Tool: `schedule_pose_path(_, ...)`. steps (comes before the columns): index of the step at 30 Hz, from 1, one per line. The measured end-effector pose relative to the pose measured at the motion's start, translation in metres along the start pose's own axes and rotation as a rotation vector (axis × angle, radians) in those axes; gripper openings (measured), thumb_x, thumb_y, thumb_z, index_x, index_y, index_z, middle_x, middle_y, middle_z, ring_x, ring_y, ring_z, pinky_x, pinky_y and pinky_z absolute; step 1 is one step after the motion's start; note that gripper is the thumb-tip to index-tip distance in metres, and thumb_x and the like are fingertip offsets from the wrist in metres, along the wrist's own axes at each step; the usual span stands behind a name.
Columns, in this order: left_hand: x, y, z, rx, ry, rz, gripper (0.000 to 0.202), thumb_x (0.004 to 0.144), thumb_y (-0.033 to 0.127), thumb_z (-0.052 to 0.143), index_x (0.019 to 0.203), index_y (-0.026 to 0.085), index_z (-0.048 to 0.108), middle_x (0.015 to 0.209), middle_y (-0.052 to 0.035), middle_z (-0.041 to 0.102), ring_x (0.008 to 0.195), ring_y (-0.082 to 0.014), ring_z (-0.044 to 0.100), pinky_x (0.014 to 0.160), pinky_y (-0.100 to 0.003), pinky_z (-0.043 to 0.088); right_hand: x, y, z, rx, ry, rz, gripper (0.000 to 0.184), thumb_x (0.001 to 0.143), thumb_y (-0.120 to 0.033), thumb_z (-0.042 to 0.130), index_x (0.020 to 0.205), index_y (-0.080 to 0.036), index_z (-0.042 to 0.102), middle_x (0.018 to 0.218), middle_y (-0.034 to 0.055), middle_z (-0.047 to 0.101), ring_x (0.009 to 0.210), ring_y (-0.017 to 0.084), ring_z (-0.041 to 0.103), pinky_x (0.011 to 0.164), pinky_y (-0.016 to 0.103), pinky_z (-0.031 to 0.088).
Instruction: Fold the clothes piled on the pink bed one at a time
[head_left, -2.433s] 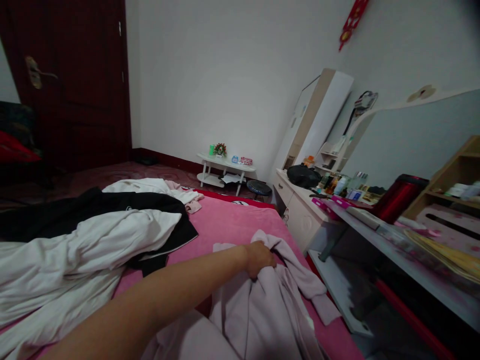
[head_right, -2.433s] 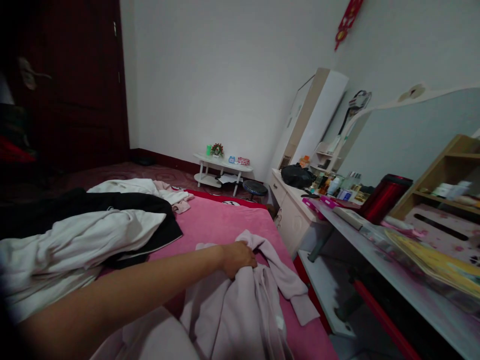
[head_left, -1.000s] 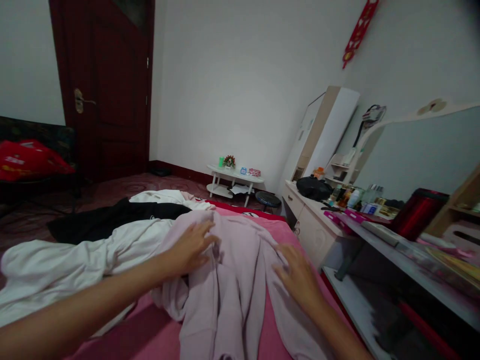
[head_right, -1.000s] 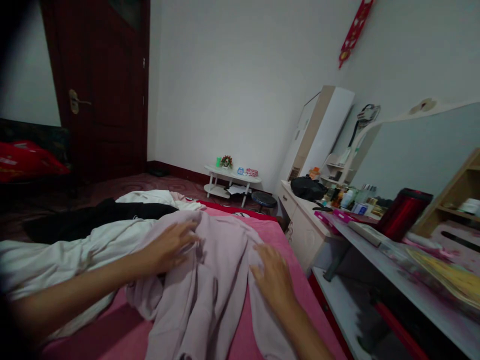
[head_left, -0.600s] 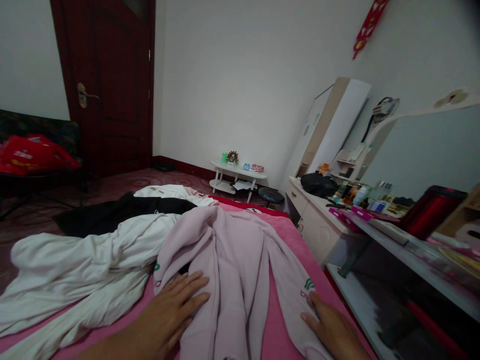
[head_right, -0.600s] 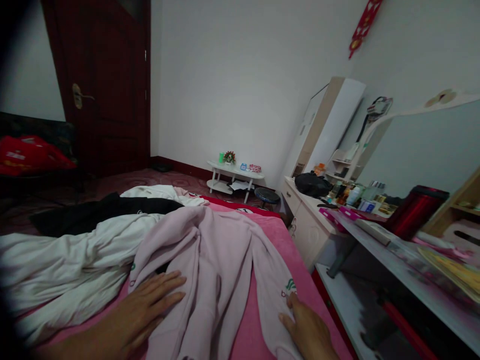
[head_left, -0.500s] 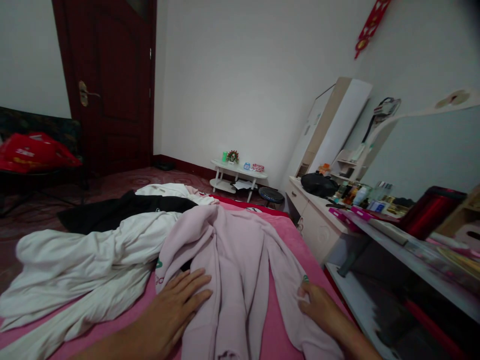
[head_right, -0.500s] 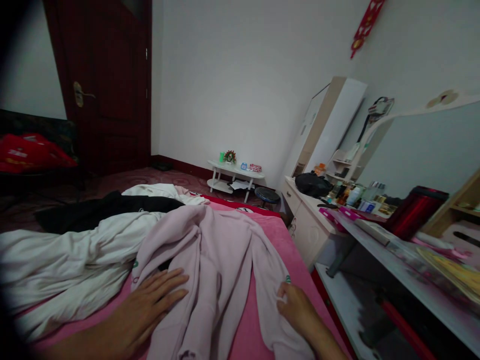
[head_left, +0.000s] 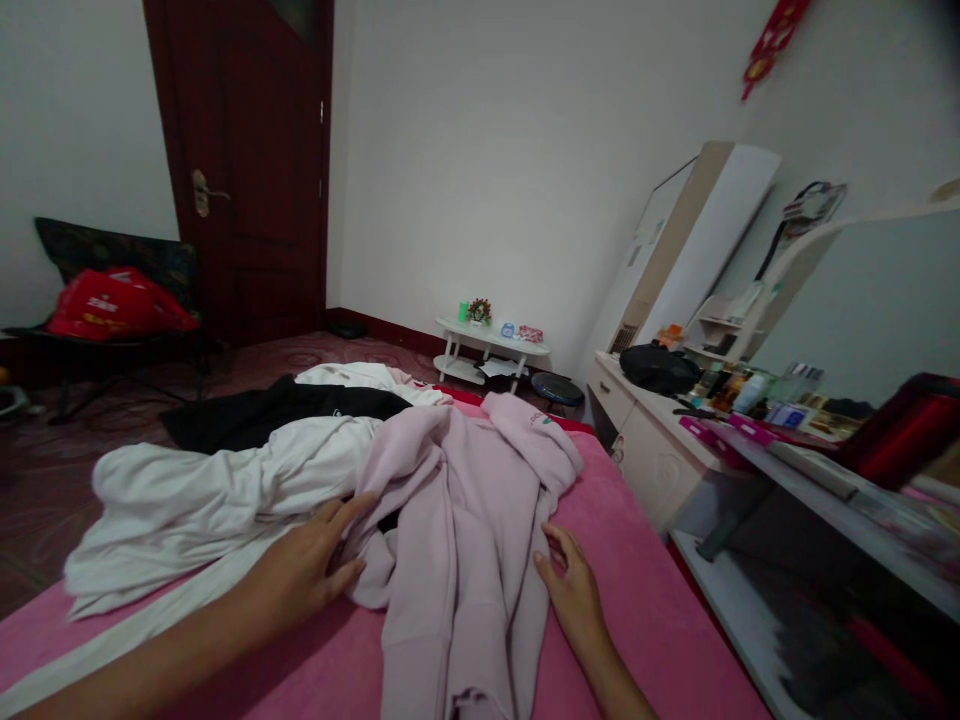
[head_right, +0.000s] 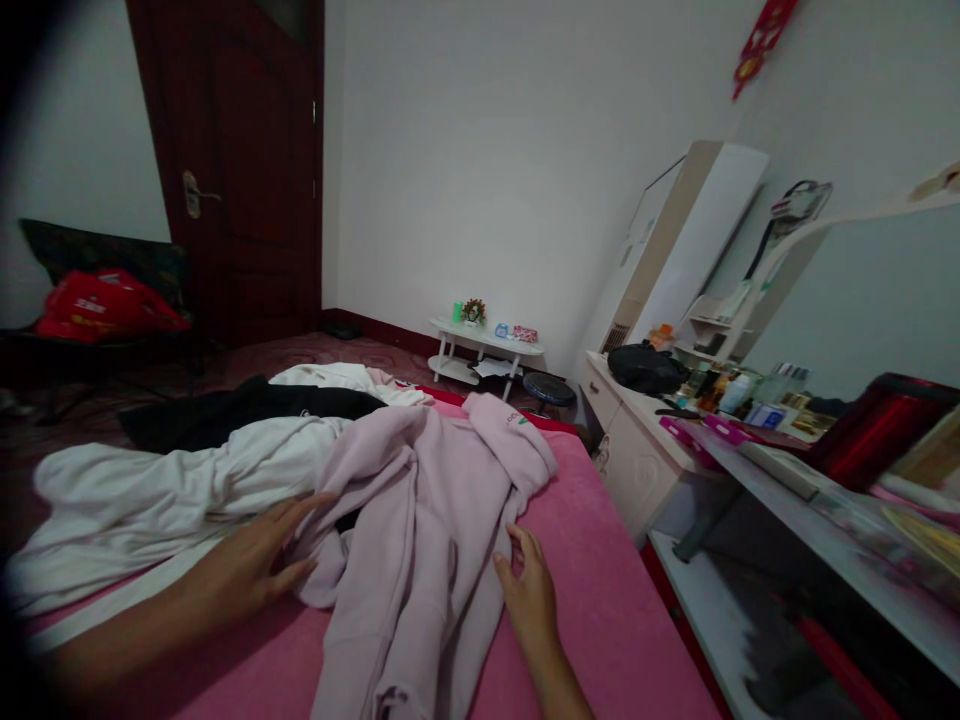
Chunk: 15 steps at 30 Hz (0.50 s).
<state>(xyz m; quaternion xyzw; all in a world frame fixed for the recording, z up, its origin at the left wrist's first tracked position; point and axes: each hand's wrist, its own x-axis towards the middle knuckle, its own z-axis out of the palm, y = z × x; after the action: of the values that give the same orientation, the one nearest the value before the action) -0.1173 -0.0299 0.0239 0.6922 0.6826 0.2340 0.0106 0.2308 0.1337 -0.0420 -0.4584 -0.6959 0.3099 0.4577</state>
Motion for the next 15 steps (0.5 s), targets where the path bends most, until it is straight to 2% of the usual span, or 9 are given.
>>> schedule_pose_path(2, 0.003, 0.007, 0.003, -0.046, -0.085, -0.008, 0.055, 0.074, 0.016, 0.048, 0.129, 0.021, 0.046, 0.108, -0.0068, 0.063, 0.089, -0.0213, 0.064, 0.077, -0.029, 0.049, -0.006, 0.000, 0.003, -0.063, -0.020, -0.075, 0.039, 0.077, -0.033, 0.059, 0.112, -0.018, 0.062, 0.118, 0.0117, 0.062, 0.113, 0.025, 0.057, 0.103, 0.041, 0.043)
schedule_pose_path(4, 0.011, 0.017, -0.001, -0.051, -0.164, -0.005, 0.047, 0.067, 0.012, 0.048, 0.112, 0.021, 0.055, 0.093, -0.0031, 0.066, 0.082, -0.0198, 0.063, 0.070, -0.026, 0.046, -0.007, -0.006, -0.001, -0.097, -0.040, -0.119, 0.032, 0.077, -0.032, 0.059, 0.106, -0.019, 0.066, 0.118, 0.0111, 0.062, 0.115, 0.025, 0.056, 0.104, 0.041, 0.041)
schedule_pose_path(5, 0.017, 0.022, -0.009, -0.041, -0.196, 0.005, 0.043, 0.065, 0.012, 0.048, 0.106, 0.021, 0.058, 0.087, -0.0018, 0.065, 0.077, -0.0190, 0.063, 0.066, -0.025, 0.045, -0.007, -0.009, -0.004, -0.107, -0.045, -0.124, 0.029, 0.077, -0.031, 0.059, 0.102, -0.020, 0.068, 0.118, 0.0110, 0.062, 0.115, 0.026, 0.055, 0.105, 0.042, 0.040)
schedule_pose_path(7, 0.037, 0.028, -0.035, 0.001, -0.212, 0.050, 0.039, 0.064, 0.014, 0.049, 0.101, 0.021, 0.061, 0.080, -0.0003, 0.064, 0.070, -0.0175, 0.061, 0.062, -0.024, 0.042, -0.006, -0.013, -0.008, -0.109, -0.045, -0.102, 0.026, 0.078, -0.032, 0.059, 0.098, -0.021, 0.070, 0.118, 0.0109, 0.062, 0.116, 0.026, 0.055, 0.104, 0.042, 0.040)
schedule_pose_path(9, 0.066, 0.028, -0.075, 0.065, -0.134, 0.121, 0.037, 0.068, 0.017, 0.051, 0.103, 0.021, 0.062, 0.078, -0.0001, 0.064, 0.070, -0.0169, 0.060, 0.064, -0.024, 0.042, -0.007, -0.014, -0.009, -0.105, -0.045, -0.084, 0.024, 0.078, -0.033, 0.059, 0.095, -0.021, 0.071, 0.118, 0.0110, 0.062, 0.115, 0.026, 0.055, 0.104, 0.042, 0.041)
schedule_pose_path(11, 0.102, 0.018, -0.118, 0.167, 0.051, 0.162, 0.036, 0.072, 0.021, 0.052, 0.107, 0.021, 0.062, 0.091, -0.0019, 0.064, 0.085, -0.0187, 0.061, 0.076, -0.025, 0.043, -0.007, -0.015, -0.008, -0.106, -0.045, -0.078, 0.023, 0.078, -0.033, 0.059, 0.092, -0.021, 0.072, 0.117, 0.0113, 0.062, 0.115, 0.027, 0.055, 0.103, 0.041, 0.041)
schedule_pose_path(12, 0.120, 0.010, -0.136, 0.239, 0.175, 0.129, 0.035, 0.076, 0.025, 0.051, 0.108, 0.020, 0.062, 0.099, -0.0035, 0.062, 0.093, -0.0207, 0.060, 0.081, -0.027, 0.042, -0.008, -0.016, -0.008, -0.107, -0.044, -0.076, 0.023, 0.077, -0.033, 0.059, 0.091, -0.021, 0.072, 0.117, 0.0116, 0.062, 0.114, 0.027, 0.056, 0.103, 0.042, 0.041)
schedule_pose_path(13, 0.136, 0.001, -0.150, 0.306, 0.276, 0.075, 0.036, 0.081, 0.026, 0.046, 0.113, 0.018, 0.060, 0.106, -0.0045, 0.059, 0.100, -0.0228, 0.058, 0.086, -0.031, 0.040, -0.008, -0.017, -0.008, -0.108, -0.044, -0.073, 0.023, 0.077, -0.033, 0.059, 0.090, -0.021, 0.073, 0.117, 0.0118, 0.062, 0.114, 0.027, 0.056, 0.103, 0.042, 0.041)
schedule_pose_path(15, 0.159, -0.018, -0.161, 0.421, 0.331, 0.022, 0.039, 0.087, 0.018, 0.035, 0.118, 0.011, 0.057, 0.120, -0.0097, 0.051, 0.110, -0.0282, 0.053, 0.090, -0.039, 0.038, -0.008, -0.019, -0.008, -0.103, -0.046, -0.063, 0.023, 0.078, -0.034, 0.058, 0.090, -0.021, 0.073, 0.117, 0.0120, 0.062, 0.114, 0.027, 0.056, 0.103, 0.042, 0.041)
